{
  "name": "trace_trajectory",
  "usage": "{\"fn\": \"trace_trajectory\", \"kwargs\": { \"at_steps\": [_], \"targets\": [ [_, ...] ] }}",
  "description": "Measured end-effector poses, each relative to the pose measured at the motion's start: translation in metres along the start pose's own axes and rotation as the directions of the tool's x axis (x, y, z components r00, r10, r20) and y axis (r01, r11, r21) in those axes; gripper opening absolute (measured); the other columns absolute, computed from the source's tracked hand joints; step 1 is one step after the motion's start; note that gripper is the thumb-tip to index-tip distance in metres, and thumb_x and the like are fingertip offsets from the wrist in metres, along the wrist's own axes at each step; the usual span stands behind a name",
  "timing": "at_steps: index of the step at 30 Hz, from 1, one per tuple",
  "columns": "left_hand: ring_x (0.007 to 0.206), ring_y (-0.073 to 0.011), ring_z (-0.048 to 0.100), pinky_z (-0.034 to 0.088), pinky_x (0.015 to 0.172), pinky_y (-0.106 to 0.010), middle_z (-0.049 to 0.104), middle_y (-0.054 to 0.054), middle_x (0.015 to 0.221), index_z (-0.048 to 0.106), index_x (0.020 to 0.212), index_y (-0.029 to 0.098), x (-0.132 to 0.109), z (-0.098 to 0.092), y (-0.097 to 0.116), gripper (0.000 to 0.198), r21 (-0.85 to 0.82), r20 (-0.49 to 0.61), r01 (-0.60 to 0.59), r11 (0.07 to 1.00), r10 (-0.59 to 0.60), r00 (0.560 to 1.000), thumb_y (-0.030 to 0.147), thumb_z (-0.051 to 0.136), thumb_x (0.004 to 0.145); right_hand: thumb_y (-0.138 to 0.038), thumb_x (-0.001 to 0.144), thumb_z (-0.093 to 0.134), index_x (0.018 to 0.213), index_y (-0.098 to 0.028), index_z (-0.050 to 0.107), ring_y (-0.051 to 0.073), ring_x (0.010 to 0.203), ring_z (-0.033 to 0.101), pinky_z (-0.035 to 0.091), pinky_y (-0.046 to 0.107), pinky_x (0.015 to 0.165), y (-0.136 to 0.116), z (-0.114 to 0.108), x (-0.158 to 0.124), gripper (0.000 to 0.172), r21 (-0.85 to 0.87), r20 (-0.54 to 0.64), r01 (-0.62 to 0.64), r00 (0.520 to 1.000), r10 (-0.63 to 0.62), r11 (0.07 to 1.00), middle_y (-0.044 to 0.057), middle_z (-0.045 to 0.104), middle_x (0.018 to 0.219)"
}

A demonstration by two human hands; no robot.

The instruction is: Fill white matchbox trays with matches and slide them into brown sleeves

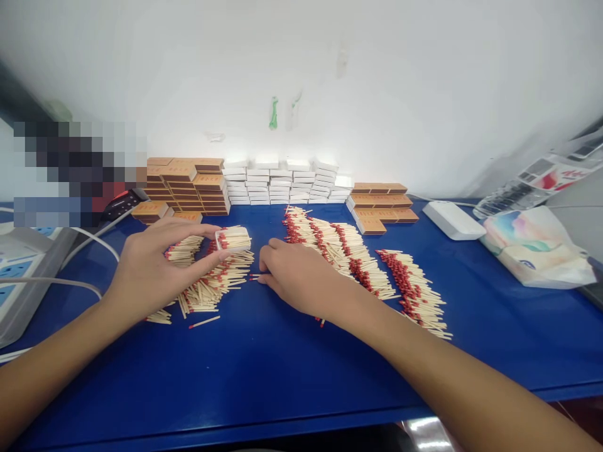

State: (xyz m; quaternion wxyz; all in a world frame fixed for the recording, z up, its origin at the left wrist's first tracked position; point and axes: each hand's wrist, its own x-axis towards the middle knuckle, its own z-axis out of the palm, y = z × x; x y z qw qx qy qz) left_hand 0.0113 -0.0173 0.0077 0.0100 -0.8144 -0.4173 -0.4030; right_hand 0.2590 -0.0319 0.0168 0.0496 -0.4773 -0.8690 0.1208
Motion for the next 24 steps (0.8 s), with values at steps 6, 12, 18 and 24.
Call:
{"fn": "trace_trajectory", "kwargs": {
  "at_steps": [6, 12, 18, 24],
  "targets": [
    [0.097, -0.0242, 0.073, 0.057, 0.089, -0.039, 0.08, -0.004, 0.102, 0.078, 0.107, 0.024, -0.001, 0.002, -0.003, 0.032, 0.01, 0.003, -0.024, 1.0, 0.024, 1.0, 0.048, 0.083, 0.086, -0.023, 0.104, 0.059, 0.095, -0.018, 0.067, 0.017, 0.083, 0.062, 0.038, 0.031, 0.069, -0.003, -0.007, -0.002, 0.013, 0.015, 0.036, 0.008, 0.999, -0.009, 1.0, 0.006, 0.067, 0.105],
    [0.096, -0.0228, 0.072, 0.058, 0.09, -0.039, 0.08, -0.005, 0.105, 0.077, 0.113, 0.025, -0.002, 0.003, 0.0, 0.033, -0.034, 0.058, -0.065, 0.997, 0.067, 0.996, 0.043, 0.083, 0.087, -0.026, 0.105, 0.061, 0.097, -0.019, 0.066, 0.016, 0.081, 0.056, 0.038, 0.03, 0.069, 0.0, -0.016, -0.003, 0.011, 0.138, -0.26, 0.065, 0.965, -0.027, 0.988, 0.003, 0.063, 0.095],
    [0.102, -0.0242, 0.072, 0.055, 0.095, -0.042, 0.081, -0.003, 0.106, 0.077, 0.111, 0.026, -0.007, 0.003, 0.012, 0.03, -0.078, 0.109, -0.093, 0.993, 0.101, 0.989, 0.04, 0.085, 0.086, -0.019, 0.103, 0.06, 0.098, -0.018, 0.067, 0.016, 0.081, 0.057, 0.038, 0.03, 0.072, -0.002, -0.008, 0.001, 0.008, 0.07, -0.363, 0.123, 0.927, -0.089, 0.99, 0.004, 0.064, 0.097],
    [0.101, -0.0247, 0.073, 0.056, 0.095, -0.043, 0.081, -0.003, 0.106, 0.077, 0.112, 0.026, -0.004, 0.002, 0.008, 0.029, -0.058, 0.051, -0.082, 0.995, 0.085, 0.995, 0.04, 0.083, 0.087, -0.027, 0.11, 0.048, 0.106, -0.018, 0.067, 0.018, 0.087, 0.061, 0.045, 0.031, 0.076, -0.016, 0.0, -0.004, 0.021, 0.041, -0.458, 0.247, 0.866, -0.201, 0.968, 0.008, 0.066, 0.101]
  ]
}}
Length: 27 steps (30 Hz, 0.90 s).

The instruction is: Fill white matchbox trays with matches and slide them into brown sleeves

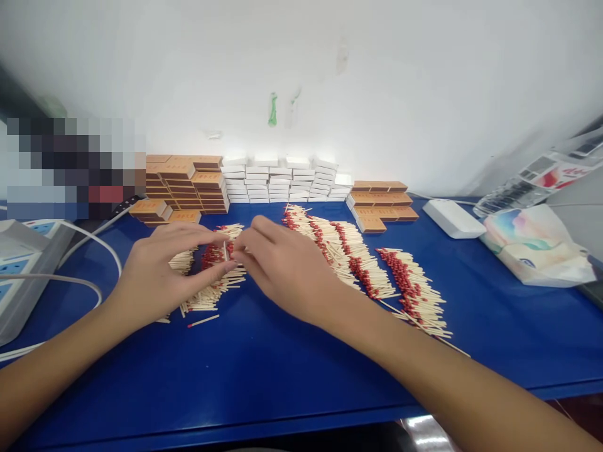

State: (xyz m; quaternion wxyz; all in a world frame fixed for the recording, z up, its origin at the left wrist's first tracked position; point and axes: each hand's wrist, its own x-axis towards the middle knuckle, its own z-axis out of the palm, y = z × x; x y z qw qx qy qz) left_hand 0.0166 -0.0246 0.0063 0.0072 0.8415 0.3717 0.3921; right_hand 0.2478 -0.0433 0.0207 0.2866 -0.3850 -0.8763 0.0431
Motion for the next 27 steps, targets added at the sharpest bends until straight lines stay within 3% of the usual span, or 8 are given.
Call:
{"fn": "trace_trajectory", "kwargs": {
  "at_steps": [2, 4, 8, 19, 27],
  "targets": [
    [0.1, -0.0246, 0.073, 0.056, 0.094, -0.043, 0.08, -0.004, 0.107, 0.077, 0.112, 0.026, 0.001, -0.001, -0.004, 0.027, 0.007, -0.021, 0.022, 1.0, -0.021, 1.0, 0.04, 0.081, 0.089, -0.028, 0.11, 0.046, 0.107, -0.017, 0.068, 0.019, 0.091, 0.063, 0.046, 0.032, 0.078, -0.01, 0.007, -0.004, 0.025, -0.012, 0.072, 0.078, 0.994, -0.077, 0.997, 0.01, 0.068, 0.105],
    [0.1, -0.0248, 0.073, 0.056, 0.095, -0.043, 0.08, -0.004, 0.106, 0.078, 0.111, 0.026, 0.002, -0.001, -0.006, 0.027, 0.011, -0.032, 0.049, 0.999, -0.049, 0.998, 0.042, 0.08, 0.089, -0.03, 0.11, 0.047, 0.108, -0.015, 0.069, 0.02, 0.094, 0.065, 0.048, 0.033, 0.078, -0.019, 0.015, -0.008, 0.027, -0.001, 0.22, 0.134, 0.967, -0.13, 0.991, 0.011, 0.068, 0.11],
    [0.099, -0.0253, 0.072, 0.056, 0.095, -0.043, 0.08, -0.004, 0.102, 0.079, 0.107, 0.026, 0.003, 0.0, -0.008, 0.029, 0.026, -0.064, 0.071, 0.997, -0.069, 0.996, 0.047, 0.082, 0.087, -0.031, 0.11, 0.047, 0.113, -0.016, 0.071, 0.019, 0.094, 0.066, 0.047, 0.033, 0.073, -0.031, 0.028, -0.012, 0.029, 0.048, 0.413, 0.141, 0.898, -0.148, 0.989, 0.009, 0.068, 0.111],
    [0.101, -0.0248, 0.073, 0.056, 0.093, -0.04, 0.081, -0.004, 0.102, 0.078, 0.108, 0.024, 0.002, -0.002, -0.008, 0.031, 0.046, -0.069, 0.045, 0.998, -0.041, 0.997, 0.047, 0.082, 0.087, -0.029, 0.108, 0.052, 0.103, -0.016, 0.069, 0.016, 0.085, 0.064, 0.043, 0.03, 0.065, -0.035, 0.033, -0.01, 0.022, 0.037, 0.44, 0.067, 0.895, -0.076, 0.997, 0.007, 0.067, 0.111],
    [0.101, -0.0253, 0.074, 0.057, 0.093, -0.039, 0.081, -0.005, 0.104, 0.078, 0.111, 0.022, 0.002, 0.0, -0.013, 0.034, 0.054, -0.027, -0.015, 0.998, 0.017, 0.999, 0.047, 0.081, 0.088, -0.027, 0.111, 0.045, 0.106, -0.016, 0.065, 0.018, 0.08, 0.063, 0.045, 0.034, 0.066, -0.023, 0.02, -0.012, 0.023, -0.013, 0.472, 0.152, 0.872, -0.128, 0.988, 0.008, 0.065, 0.109]
  ]
}}
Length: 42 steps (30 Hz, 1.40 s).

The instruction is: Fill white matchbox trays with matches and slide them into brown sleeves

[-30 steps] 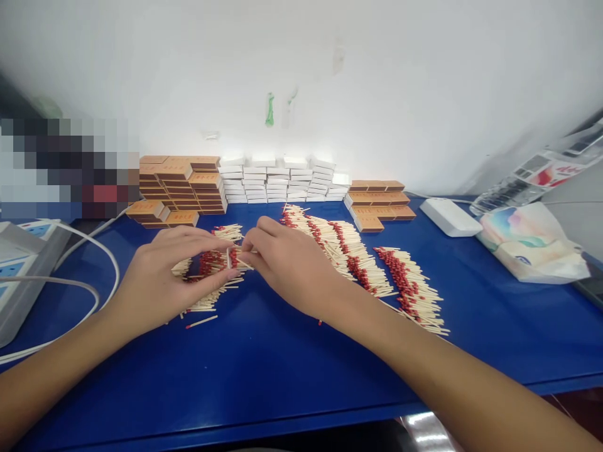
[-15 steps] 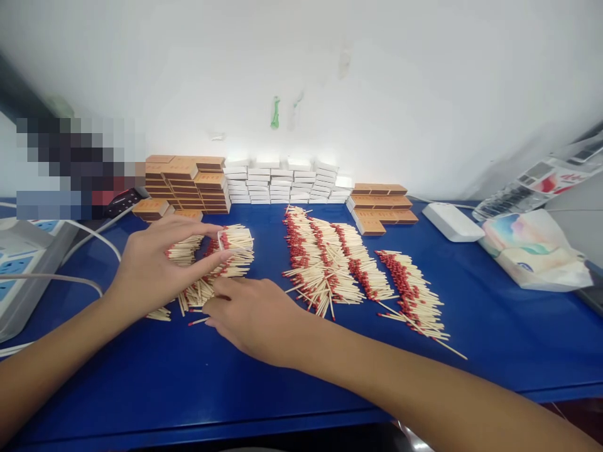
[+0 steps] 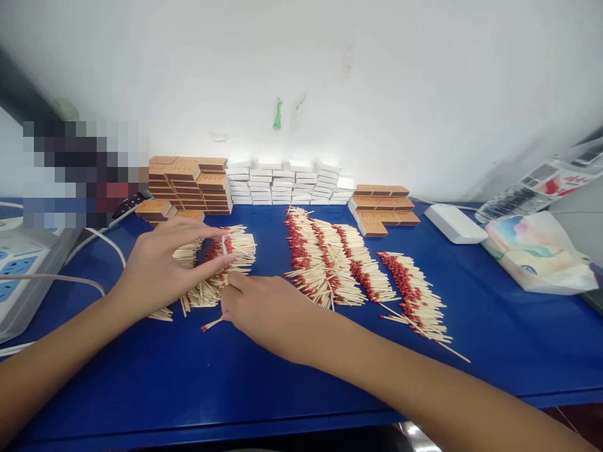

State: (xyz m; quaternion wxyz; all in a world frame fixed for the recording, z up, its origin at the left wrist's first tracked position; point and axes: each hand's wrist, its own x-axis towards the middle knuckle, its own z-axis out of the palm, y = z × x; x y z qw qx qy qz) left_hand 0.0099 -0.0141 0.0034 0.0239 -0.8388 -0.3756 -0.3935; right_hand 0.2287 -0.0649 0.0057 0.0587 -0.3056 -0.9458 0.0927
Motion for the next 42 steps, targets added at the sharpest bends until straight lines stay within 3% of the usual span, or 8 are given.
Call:
{"fn": "trace_trajectory", "kwargs": {
  "at_steps": [7, 13, 18, 23, 27, 29, 37, 42],
  "targets": [
    [0.101, -0.0245, 0.074, 0.057, 0.093, -0.038, 0.081, -0.003, 0.105, 0.077, 0.109, 0.024, 0.001, -0.001, 0.002, 0.03, 0.008, 0.008, -0.005, 1.0, 0.005, 1.0, 0.047, 0.08, 0.089, -0.037, 0.104, 0.064, 0.115, -0.018, 0.064, 0.02, 0.092, 0.067, 0.045, 0.033, 0.072, -0.001, -0.004, -0.001, 0.022, 0.142, 0.015, -0.008, 1.0, 0.006, 0.99, 0.005, 0.066, 0.116],
    [0.1, -0.0249, 0.074, 0.057, 0.093, -0.04, 0.081, -0.004, 0.104, 0.077, 0.11, 0.022, 0.0, -0.001, 0.0, 0.031, 0.013, 0.013, -0.02, 1.0, 0.019, 1.0, 0.046, 0.08, 0.09, -0.031, 0.108, 0.056, 0.103, -0.018, 0.063, 0.017, 0.084, 0.065, 0.045, 0.032, 0.07, 0.003, 0.007, -0.002, 0.016, 0.1, -0.011, 0.037, 0.999, -0.036, 0.994, 0.004, 0.065, 0.107],
    [0.099, -0.0253, 0.074, 0.057, 0.092, -0.04, 0.081, -0.005, 0.104, 0.077, 0.112, 0.023, 0.0, -0.001, -0.003, 0.032, 0.004, 0.028, -0.019, 1.0, 0.019, 0.999, 0.045, 0.08, 0.089, -0.021, 0.105, 0.06, 0.112, -0.017, 0.063, 0.017, 0.085, 0.064, 0.046, 0.03, 0.069, 0.003, 0.009, -0.004, 0.009, 0.031, -0.016, 0.074, 0.997, -0.073, 0.997, 0.008, 0.063, 0.114],
    [0.098, -0.0257, 0.074, 0.057, 0.092, -0.041, 0.08, -0.007, 0.104, 0.078, 0.112, 0.02, 0.0, 0.0, -0.004, 0.031, -0.015, 0.031, -0.028, 0.999, 0.029, 0.999, 0.041, 0.08, 0.09, -0.025, 0.108, 0.056, 0.106, -0.018, 0.062, 0.015, 0.081, 0.062, 0.046, 0.029, 0.07, 0.013, -0.011, -0.001, 0.01, 0.128, -0.167, -0.054, 0.983, 0.075, 0.99, 0.006, 0.062, 0.109],
    [0.1, -0.0251, 0.074, 0.056, 0.093, -0.041, 0.08, -0.006, 0.107, 0.078, 0.113, 0.022, 0.0, 0.001, 0.0, 0.033, -0.024, 0.045, -0.022, 0.999, 0.023, 0.999, 0.042, 0.083, 0.087, -0.024, 0.108, 0.053, 0.102, -0.018, 0.061, 0.017, 0.082, 0.057, 0.044, 0.031, 0.073, 0.033, -0.03, 0.0, 0.012, 0.157, -0.361, -0.208, 0.898, 0.252, 0.965, 0.006, 0.061, 0.104],
    [0.101, -0.0245, 0.074, 0.056, 0.094, -0.041, 0.081, -0.005, 0.109, 0.078, 0.114, 0.023, -0.001, 0.001, 0.004, 0.035, -0.036, 0.041, -0.015, 0.999, 0.017, 0.999, 0.042, 0.085, 0.085, -0.024, 0.108, 0.052, 0.101, -0.018, 0.061, 0.018, 0.082, 0.055, 0.042, 0.032, 0.072, 0.041, -0.034, -0.001, 0.013, 0.153, -0.398, -0.252, 0.87, 0.293, 0.956, 0.006, 0.061, 0.103],
    [0.107, -0.0242, 0.072, 0.055, 0.1, -0.041, 0.081, -0.002, 0.107, 0.077, 0.113, 0.025, -0.004, -0.001, 0.014, 0.033, -0.078, 0.07, -0.02, 0.997, 0.025, 0.997, 0.039, 0.087, 0.084, -0.02, 0.107, 0.054, 0.101, -0.017, 0.062, 0.018, 0.083, 0.055, 0.039, 0.032, 0.072, 0.042, -0.028, -0.001, 0.01, 0.108, -0.334, -0.262, 0.899, 0.283, 0.959, 0.007, 0.061, 0.105],
    [0.103, -0.023, 0.073, 0.056, 0.097, -0.039, 0.08, -0.003, 0.109, 0.077, 0.112, 0.025, -0.001, -0.001, 0.013, 0.033, -0.063, 0.036, 0.005, 0.998, -0.003, 0.999, 0.041, 0.085, 0.085, -0.022, 0.107, 0.051, 0.1, -0.017, 0.064, 0.017, 0.083, 0.055, 0.039, 0.031, 0.07, 0.04, -0.03, -0.002, 0.015, 0.138, -0.456, -0.186, 0.86, 0.229, 0.973, 0.006, 0.063, 0.098]
  ]
}}
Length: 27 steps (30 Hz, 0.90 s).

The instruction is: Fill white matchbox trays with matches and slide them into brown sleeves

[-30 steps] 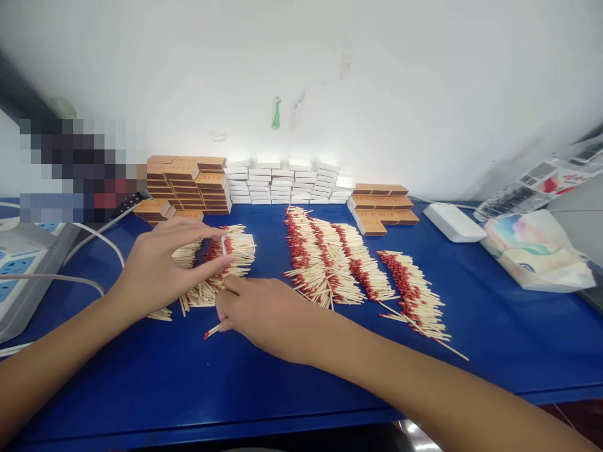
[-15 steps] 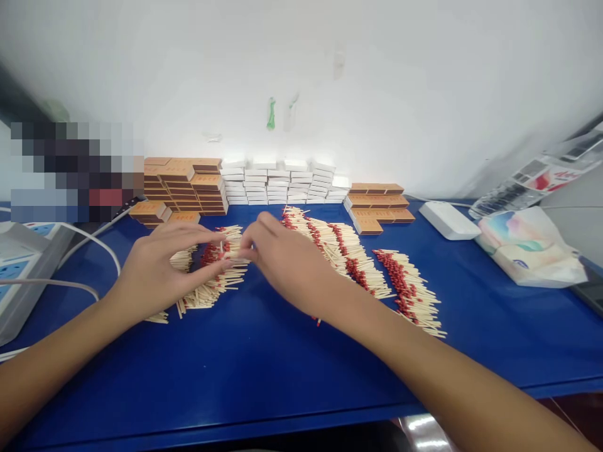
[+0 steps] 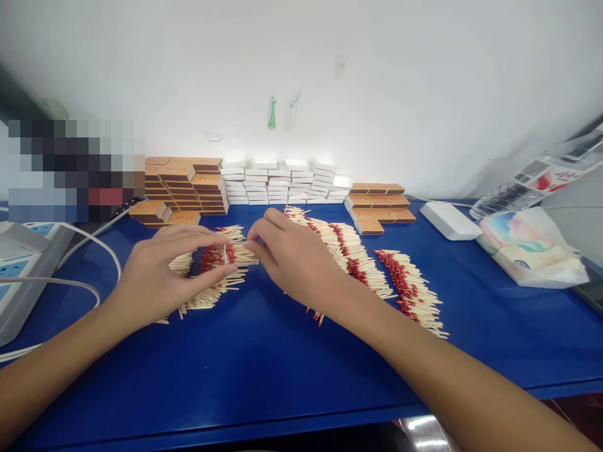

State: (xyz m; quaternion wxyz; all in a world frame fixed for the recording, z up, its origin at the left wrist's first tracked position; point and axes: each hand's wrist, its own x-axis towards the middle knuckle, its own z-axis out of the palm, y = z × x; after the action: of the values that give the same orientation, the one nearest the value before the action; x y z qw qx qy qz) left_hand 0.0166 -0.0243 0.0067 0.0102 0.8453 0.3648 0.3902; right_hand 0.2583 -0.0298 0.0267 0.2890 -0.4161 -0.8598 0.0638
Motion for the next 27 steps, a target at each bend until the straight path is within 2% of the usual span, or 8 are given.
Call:
{"fn": "trace_trajectory", "kwargs": {
  "at_steps": [2, 4, 6, 8, 12, 19, 25, 27],
  "targets": [
    [0.099, -0.0226, 0.074, 0.057, 0.094, -0.039, 0.081, -0.003, 0.107, 0.078, 0.11, 0.025, 0.001, -0.001, -0.002, 0.032, 0.016, -0.031, 0.047, 0.999, -0.047, 0.998, 0.044, 0.084, 0.085, -0.023, 0.107, 0.051, 0.098, -0.017, 0.065, 0.016, 0.08, 0.055, 0.04, 0.03, 0.07, -0.001, 0.001, -0.001, 0.018, 0.018, -0.073, 0.013, 0.997, -0.012, 1.0, 0.005, 0.062, 0.092],
    [0.097, -0.0229, 0.074, 0.058, 0.091, -0.039, 0.081, -0.002, 0.105, 0.078, 0.107, 0.027, 0.003, -0.003, -0.004, 0.029, 0.028, -0.06, 0.104, 0.994, -0.102, 0.993, 0.046, 0.083, 0.086, -0.025, 0.107, 0.052, 0.097, -0.016, 0.066, 0.015, 0.078, 0.054, 0.04, 0.03, 0.071, -0.003, 0.005, -0.003, 0.019, 0.018, -0.093, 0.033, 0.995, -0.031, 0.999, 0.004, 0.061, 0.089],
    [0.098, -0.0235, 0.074, 0.058, 0.09, -0.041, 0.081, -0.001, 0.104, 0.077, 0.105, 0.029, 0.004, -0.004, -0.006, 0.026, 0.035, -0.084, 0.147, 0.988, -0.144, 0.986, 0.046, 0.082, 0.087, -0.025, 0.105, 0.055, 0.098, -0.016, 0.068, 0.015, 0.077, 0.055, 0.041, 0.03, 0.071, -0.006, 0.012, -0.006, 0.017, 0.016, -0.022, 0.06, 0.998, -0.059, 0.998, 0.004, 0.062, 0.091],
    [0.098, -0.0238, 0.074, 0.057, 0.091, -0.042, 0.081, 0.0, 0.104, 0.077, 0.105, 0.031, 0.005, -0.005, -0.007, 0.023, 0.043, -0.101, 0.169, 0.985, -0.164, 0.981, 0.045, 0.081, 0.087, -0.025, 0.104, 0.058, 0.1, -0.016, 0.07, 0.015, 0.078, 0.057, 0.041, 0.029, 0.071, -0.008, 0.019, -0.009, 0.015, 0.013, 0.1, 0.07, 0.992, -0.071, 0.997, 0.005, 0.064, 0.098],
    [0.098, -0.0241, 0.074, 0.057, 0.091, -0.042, 0.081, 0.001, 0.103, 0.077, 0.105, 0.03, 0.006, -0.005, -0.006, 0.022, 0.049, -0.106, 0.159, 0.986, -0.154, 0.982, 0.044, 0.08, 0.088, -0.027, 0.103, 0.062, 0.102, -0.016, 0.071, 0.016, 0.084, 0.06, 0.042, 0.03, 0.073, -0.011, 0.029, -0.013, 0.014, 0.008, 0.268, 0.044, 0.962, -0.044, 0.999, 0.006, 0.064, 0.106],
    [0.098, -0.0235, 0.073, 0.056, 0.092, -0.041, 0.081, 0.0, 0.104, 0.077, 0.105, 0.028, 0.004, -0.005, -0.007, 0.023, 0.051, -0.094, 0.159, 0.986, -0.154, 0.984, 0.044, 0.081, 0.088, -0.029, 0.108, 0.055, 0.102, -0.016, 0.069, 0.015, 0.082, 0.062, 0.045, 0.031, 0.073, -0.014, 0.03, -0.013, 0.02, -0.02, 0.353, 0.038, 0.935, -0.028, 0.999, 0.007, 0.064, 0.111],
    [0.099, -0.0244, 0.073, 0.057, 0.093, -0.041, 0.081, -0.001, 0.104, 0.077, 0.104, 0.028, 0.004, -0.005, -0.008, 0.026, 0.05, -0.09, 0.161, 0.986, -0.156, 0.984, 0.046, 0.082, 0.086, -0.027, 0.108, 0.054, 0.103, -0.015, 0.068, 0.017, 0.078, 0.064, 0.046, 0.033, 0.072, -0.019, 0.011, -0.009, 0.019, -0.177, 0.495, 0.05, 0.868, 0.045, 0.983, 0.01, 0.065, 0.111],
    [0.099, -0.0244, 0.074, 0.057, 0.095, -0.041, 0.081, -0.002, 0.104, 0.077, 0.104, 0.027, 0.004, -0.004, -0.009, 0.026, 0.052, -0.087, 0.148, 0.988, -0.143, 0.986, 0.047, 0.082, 0.087, -0.027, 0.108, 0.054, 0.102, -0.016, 0.067, 0.017, 0.077, 0.063, 0.045, 0.033, 0.071, -0.016, 0.004, -0.009, 0.018, -0.196, 0.498, 0.058, 0.866, 0.049, 0.979, 0.009, 0.066, 0.108]
  ]
}}
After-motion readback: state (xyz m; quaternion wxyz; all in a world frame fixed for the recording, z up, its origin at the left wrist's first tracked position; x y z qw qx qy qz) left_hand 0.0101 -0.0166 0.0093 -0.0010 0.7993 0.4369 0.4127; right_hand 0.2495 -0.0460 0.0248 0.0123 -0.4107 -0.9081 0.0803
